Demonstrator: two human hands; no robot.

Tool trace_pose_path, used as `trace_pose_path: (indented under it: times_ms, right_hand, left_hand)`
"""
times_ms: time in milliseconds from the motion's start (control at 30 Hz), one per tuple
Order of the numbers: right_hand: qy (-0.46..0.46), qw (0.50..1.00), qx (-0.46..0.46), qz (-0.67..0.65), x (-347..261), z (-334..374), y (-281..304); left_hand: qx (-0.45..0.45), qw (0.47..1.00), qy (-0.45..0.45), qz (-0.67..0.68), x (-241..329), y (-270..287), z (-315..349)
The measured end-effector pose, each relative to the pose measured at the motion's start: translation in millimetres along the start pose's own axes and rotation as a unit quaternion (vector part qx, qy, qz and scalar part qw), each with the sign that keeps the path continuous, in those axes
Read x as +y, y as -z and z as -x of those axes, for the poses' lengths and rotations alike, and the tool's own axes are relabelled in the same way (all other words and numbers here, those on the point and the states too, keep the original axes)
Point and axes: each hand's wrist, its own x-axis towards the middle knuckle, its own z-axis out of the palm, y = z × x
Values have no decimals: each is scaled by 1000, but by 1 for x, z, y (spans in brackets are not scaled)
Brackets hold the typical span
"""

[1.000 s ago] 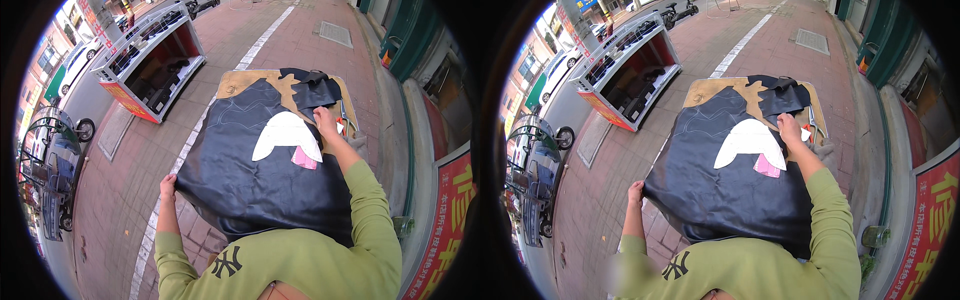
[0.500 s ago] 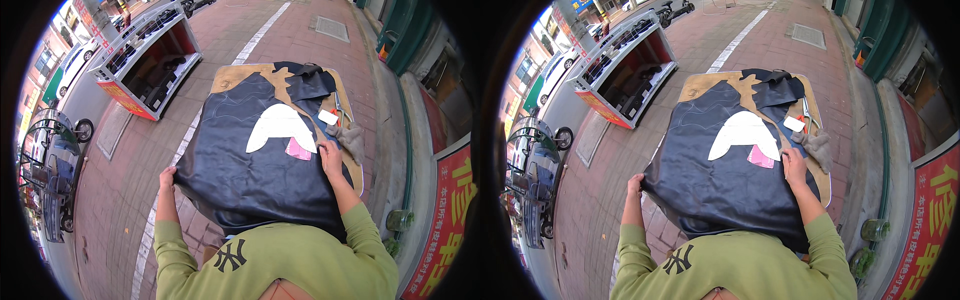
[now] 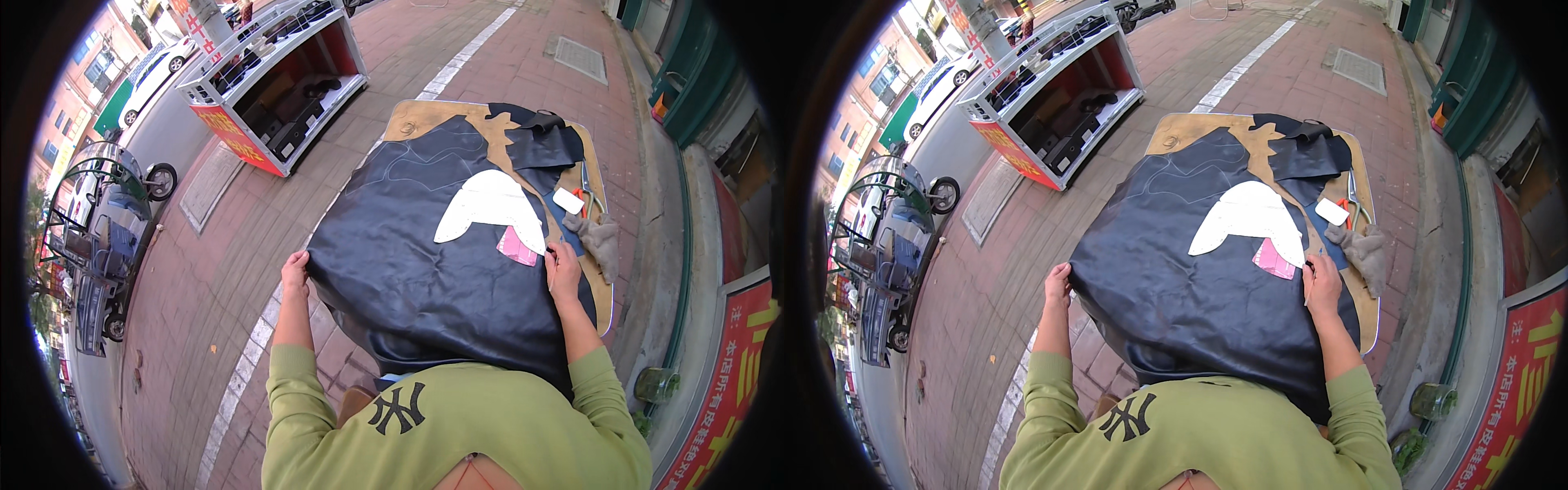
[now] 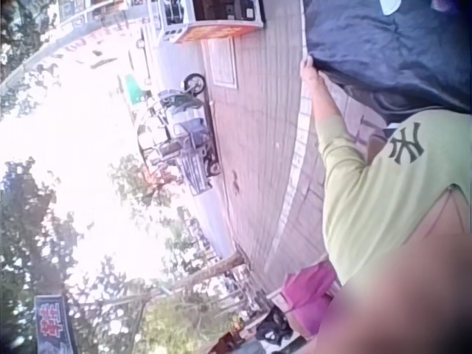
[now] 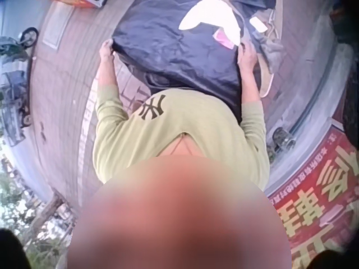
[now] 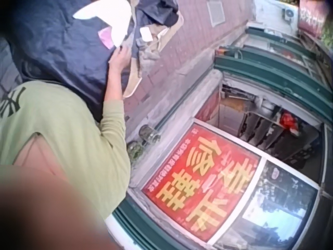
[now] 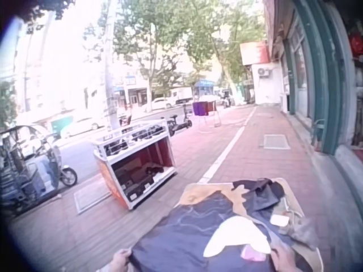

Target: The person places a paper template on a large piece of black leather and traces its outline with a marking tool. They adjust the leather and template positions multiple times to align the pattern before continuing to trace additional sections.

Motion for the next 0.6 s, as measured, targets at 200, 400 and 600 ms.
trace_pose_path:
  times_ms: [200, 400, 600]
  right_hand:
    - [-7, 999, -23, 36, -2, 0, 2]
    - [7, 998, -19, 53, -5, 0, 3]
    - [22, 998, -6, 57, -6, -1, 3]
  left_hand:
    - [24, 1000, 13, 2, -12, 0, -20]
    - [132, 860, -275, -409, 5, -68, 1]
    - [-165, 829, -382, -373, 20, -226, 89]
